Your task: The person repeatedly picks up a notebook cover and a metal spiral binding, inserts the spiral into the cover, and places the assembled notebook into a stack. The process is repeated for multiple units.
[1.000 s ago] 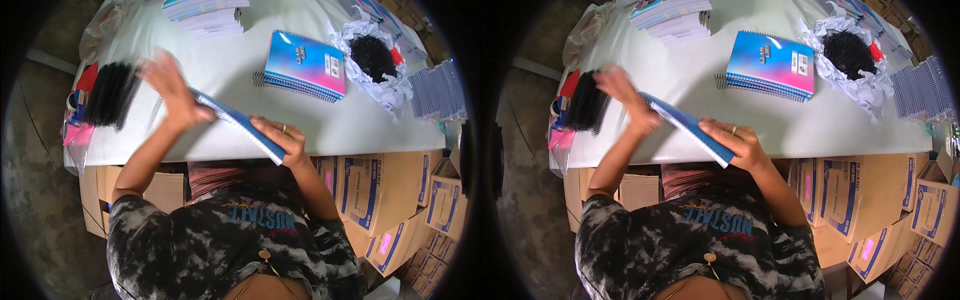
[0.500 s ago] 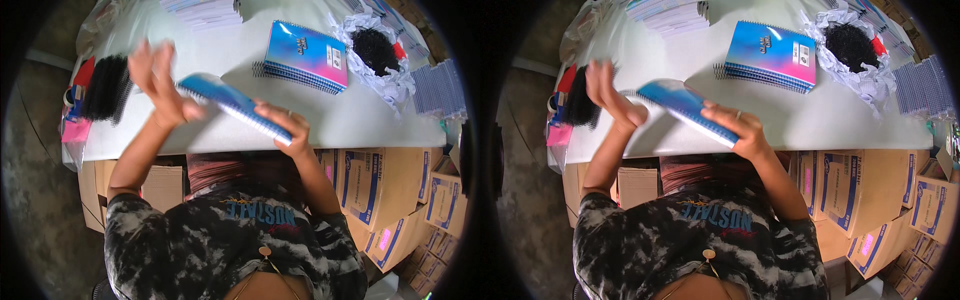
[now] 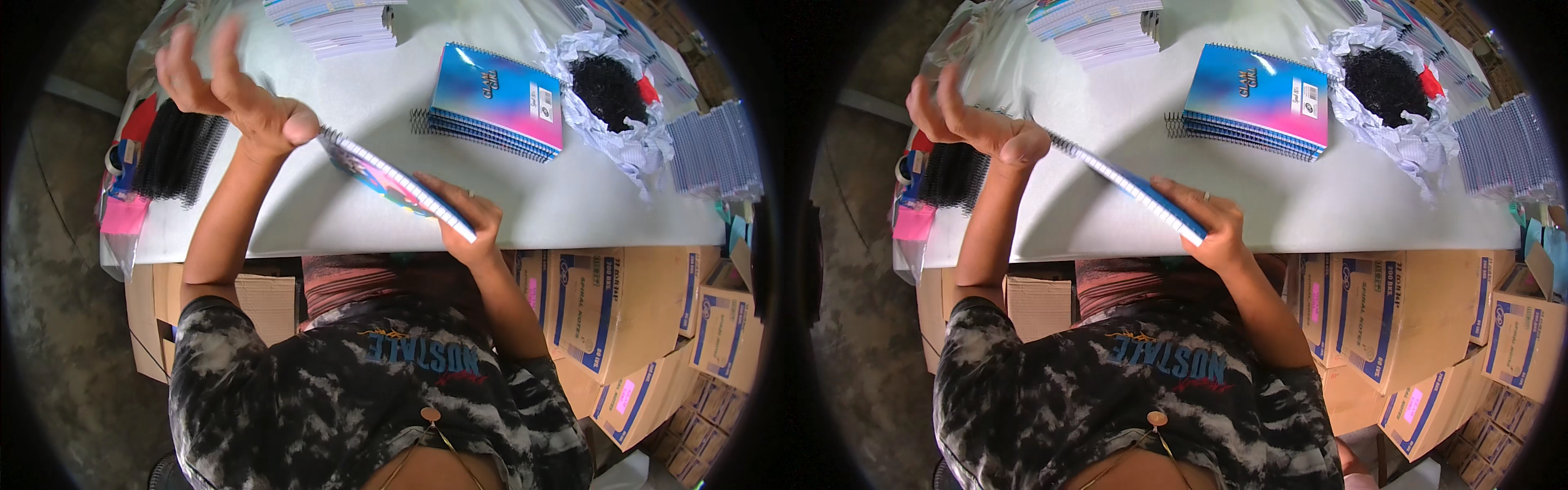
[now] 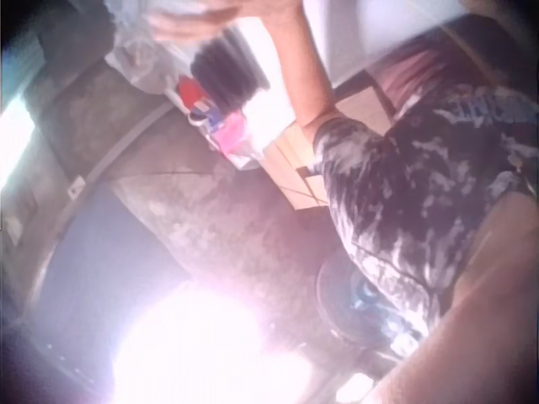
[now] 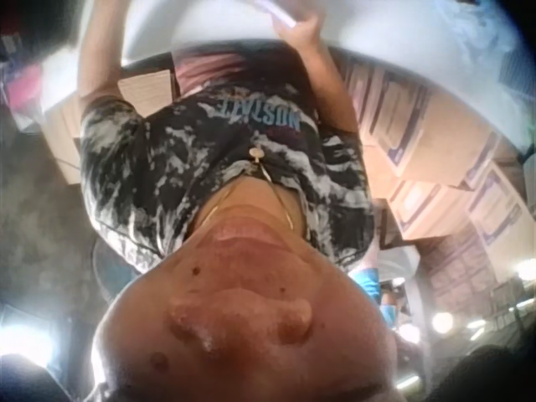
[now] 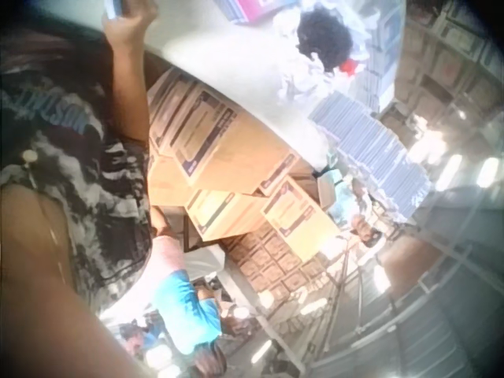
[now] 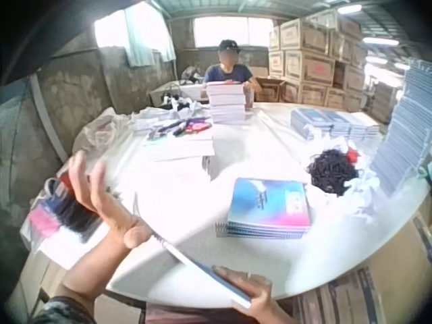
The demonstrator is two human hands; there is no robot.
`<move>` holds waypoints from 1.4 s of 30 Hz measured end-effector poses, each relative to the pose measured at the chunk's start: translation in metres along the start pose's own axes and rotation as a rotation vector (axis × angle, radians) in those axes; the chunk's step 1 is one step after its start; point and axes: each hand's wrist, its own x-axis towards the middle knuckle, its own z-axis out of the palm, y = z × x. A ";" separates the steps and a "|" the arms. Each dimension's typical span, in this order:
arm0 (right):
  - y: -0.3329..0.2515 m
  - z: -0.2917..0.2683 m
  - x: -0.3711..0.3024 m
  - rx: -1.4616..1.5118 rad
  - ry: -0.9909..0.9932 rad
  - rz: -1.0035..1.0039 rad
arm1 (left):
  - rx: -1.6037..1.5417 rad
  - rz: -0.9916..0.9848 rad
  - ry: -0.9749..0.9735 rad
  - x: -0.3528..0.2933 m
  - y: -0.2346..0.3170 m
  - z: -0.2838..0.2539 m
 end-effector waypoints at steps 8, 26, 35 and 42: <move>-0.001 0.000 0.001 -0.017 -0.024 -0.132 | -0.082 0.083 -0.412 -0.071 0.004 -0.057; -0.006 0.010 0.007 -0.043 -0.080 -0.110 | -0.232 0.176 -0.110 -0.022 0.045 -0.025; -0.004 0.018 0.010 -0.068 -0.028 -0.140 | -0.301 0.106 -0.316 -0.084 0.076 -0.049; -0.001 0.024 0.009 0.009 0.017 -0.124 | -0.348 -0.166 -0.480 -0.071 0.092 -0.038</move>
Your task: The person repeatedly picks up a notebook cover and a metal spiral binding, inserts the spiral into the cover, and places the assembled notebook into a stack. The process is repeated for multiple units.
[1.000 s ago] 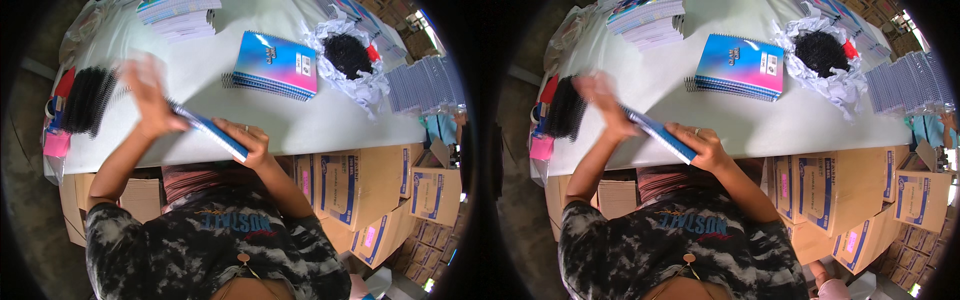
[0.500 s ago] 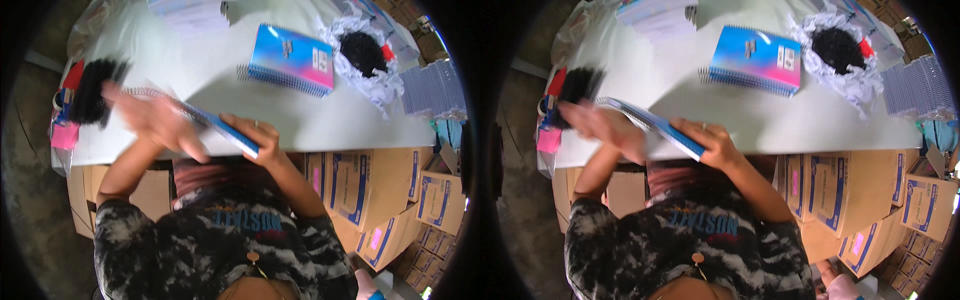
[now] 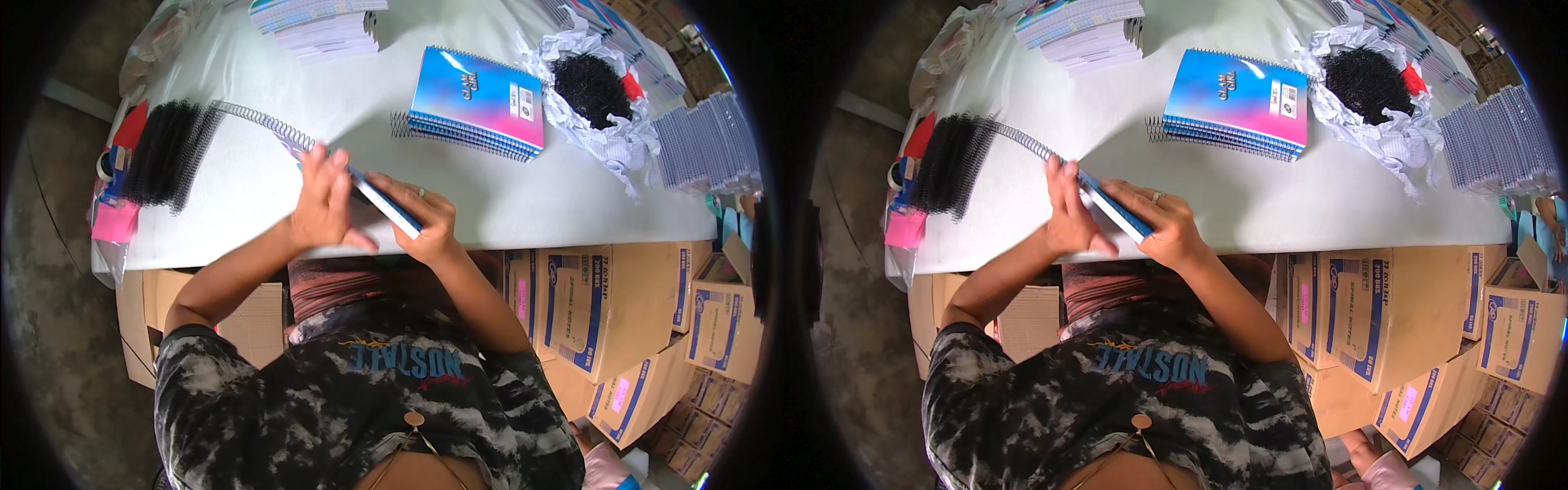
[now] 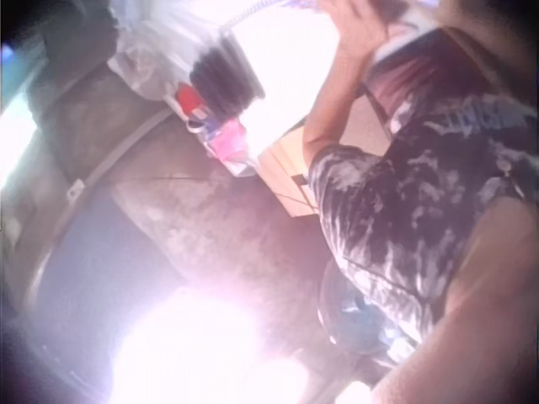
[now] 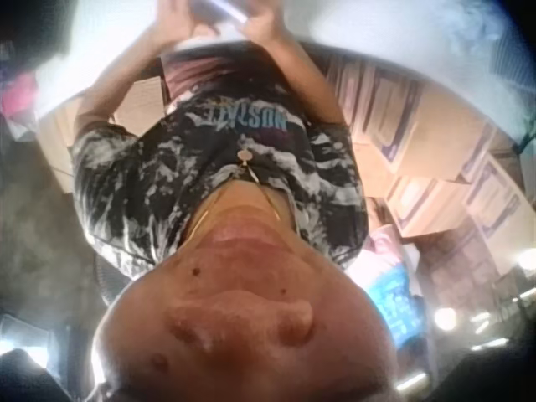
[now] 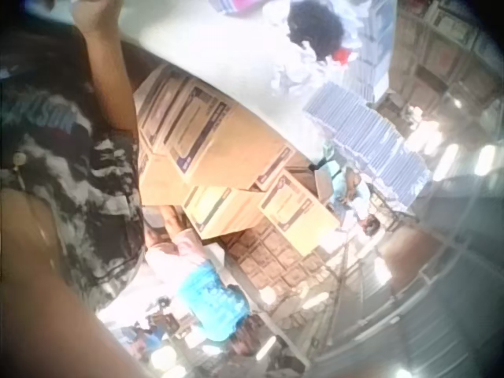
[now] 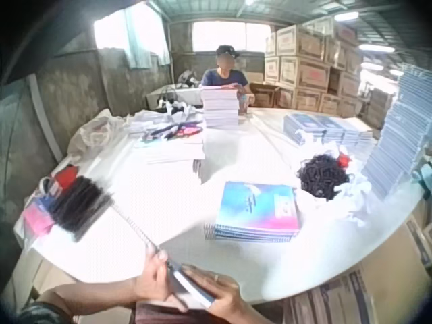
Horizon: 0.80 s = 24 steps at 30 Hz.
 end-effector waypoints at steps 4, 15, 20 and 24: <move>0.000 -0.009 0.004 -0.097 -0.081 -0.139 | -0.422 -0.633 -0.315 0.072 0.003 -0.042; -0.002 0.013 -0.003 0.340 0.037 0.383 | 0.090 -0.403 -0.024 0.132 -0.060 -0.031; -0.010 -0.002 0.014 0.492 0.040 0.478 | -0.038 -0.075 -0.154 0.071 -0.039 -0.020; -0.003 0.002 0.007 0.335 -0.022 0.469 | 0.047 -0.087 -0.172 0.067 -0.035 -0.023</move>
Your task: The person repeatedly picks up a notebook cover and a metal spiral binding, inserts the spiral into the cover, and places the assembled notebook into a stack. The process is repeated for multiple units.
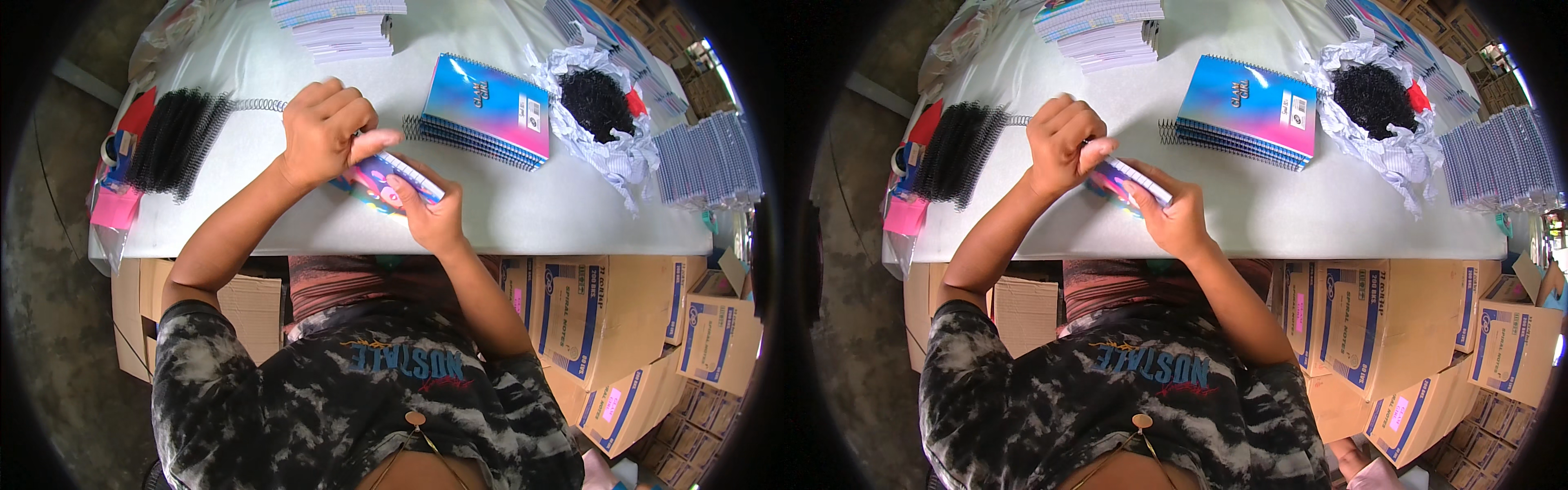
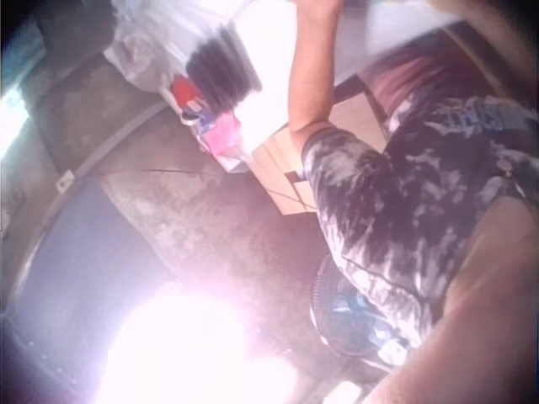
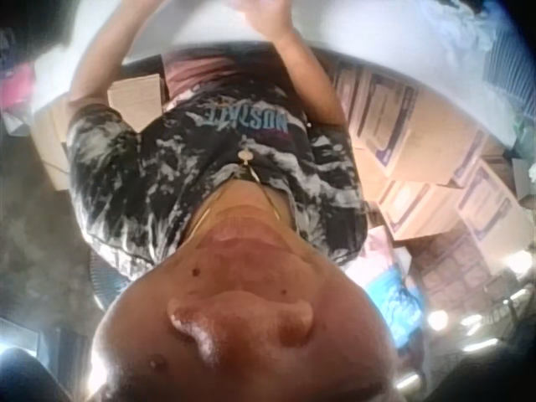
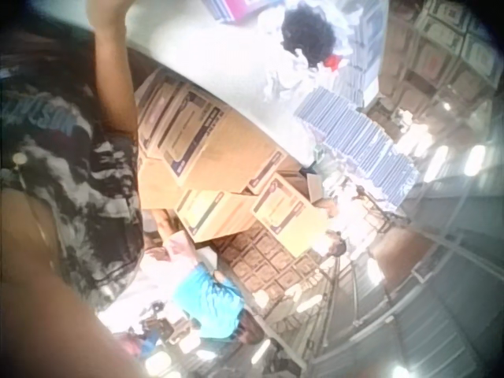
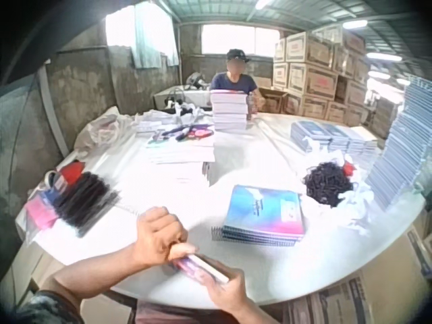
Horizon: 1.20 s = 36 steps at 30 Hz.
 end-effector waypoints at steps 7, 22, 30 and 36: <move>0.000 0.009 -0.004 -0.251 0.001 -0.301 | 0.129 -0.096 0.472 0.009 0.018 -0.005; -0.002 0.011 -0.003 -0.304 -0.070 -0.377 | 0.120 0.461 0.268 -0.066 0.015 0.018; 0.002 0.010 0.007 -0.304 -0.063 -0.412 | 0.002 0.343 0.135 -0.081 0.029 0.021; -0.010 0.018 0.011 -0.564 -0.178 -0.695 | 0.132 -0.290 -0.145 0.015 0.026 -0.013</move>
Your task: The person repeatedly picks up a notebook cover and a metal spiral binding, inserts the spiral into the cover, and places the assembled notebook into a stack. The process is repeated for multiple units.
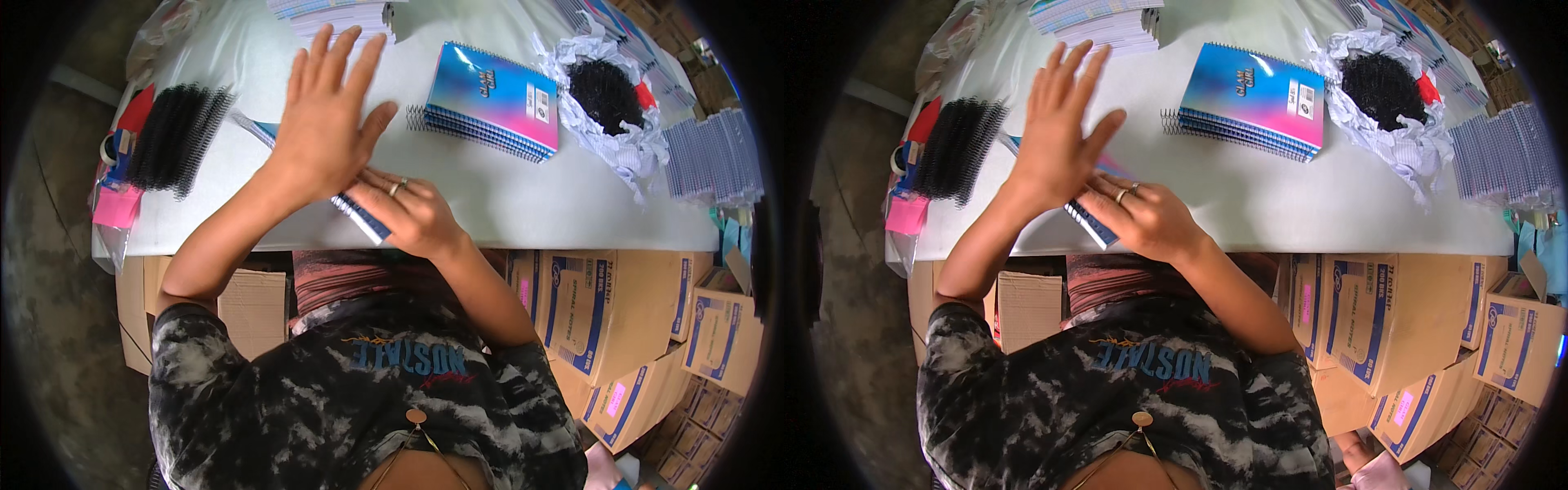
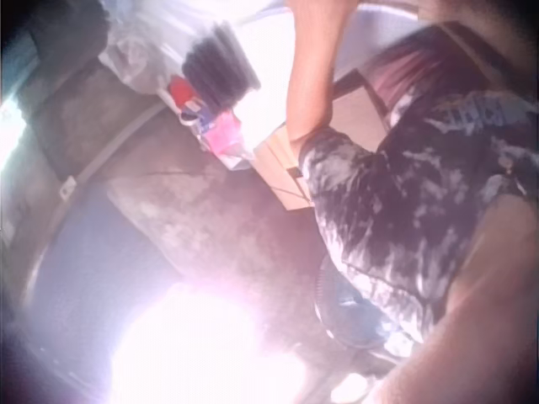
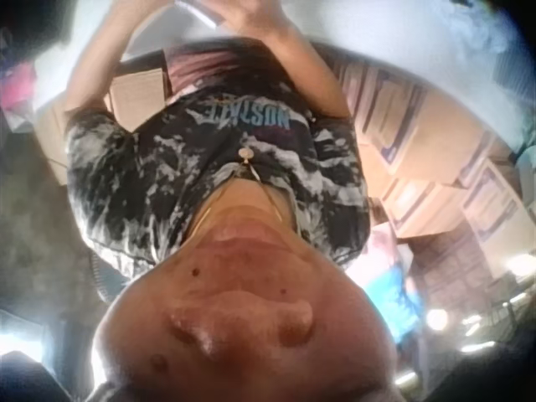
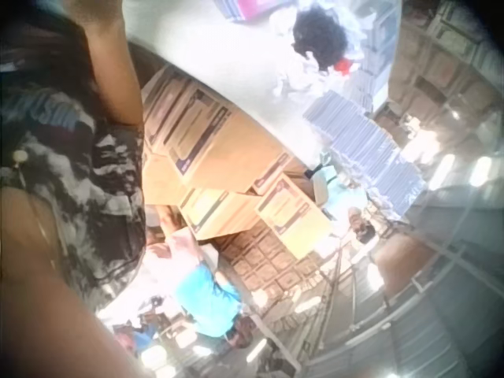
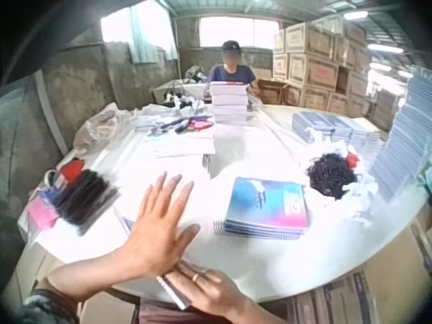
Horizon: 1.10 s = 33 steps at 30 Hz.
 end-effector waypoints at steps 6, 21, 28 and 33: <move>-0.038 0.025 0.015 -0.234 -0.187 -0.064 | 0.494 0.150 0.200 0.065 -0.034 0.049; 0.008 -0.012 -0.017 0.164 0.169 0.278 | 0.071 0.224 0.435 0.027 0.004 -0.016; 0.003 -0.002 -0.026 0.276 0.179 0.469 | -0.193 0.411 0.204 -0.088 -0.023 0.072; 0.006 -0.003 -0.022 0.165 0.169 0.344 | -0.072 0.644 0.509 -0.071 -0.026 0.056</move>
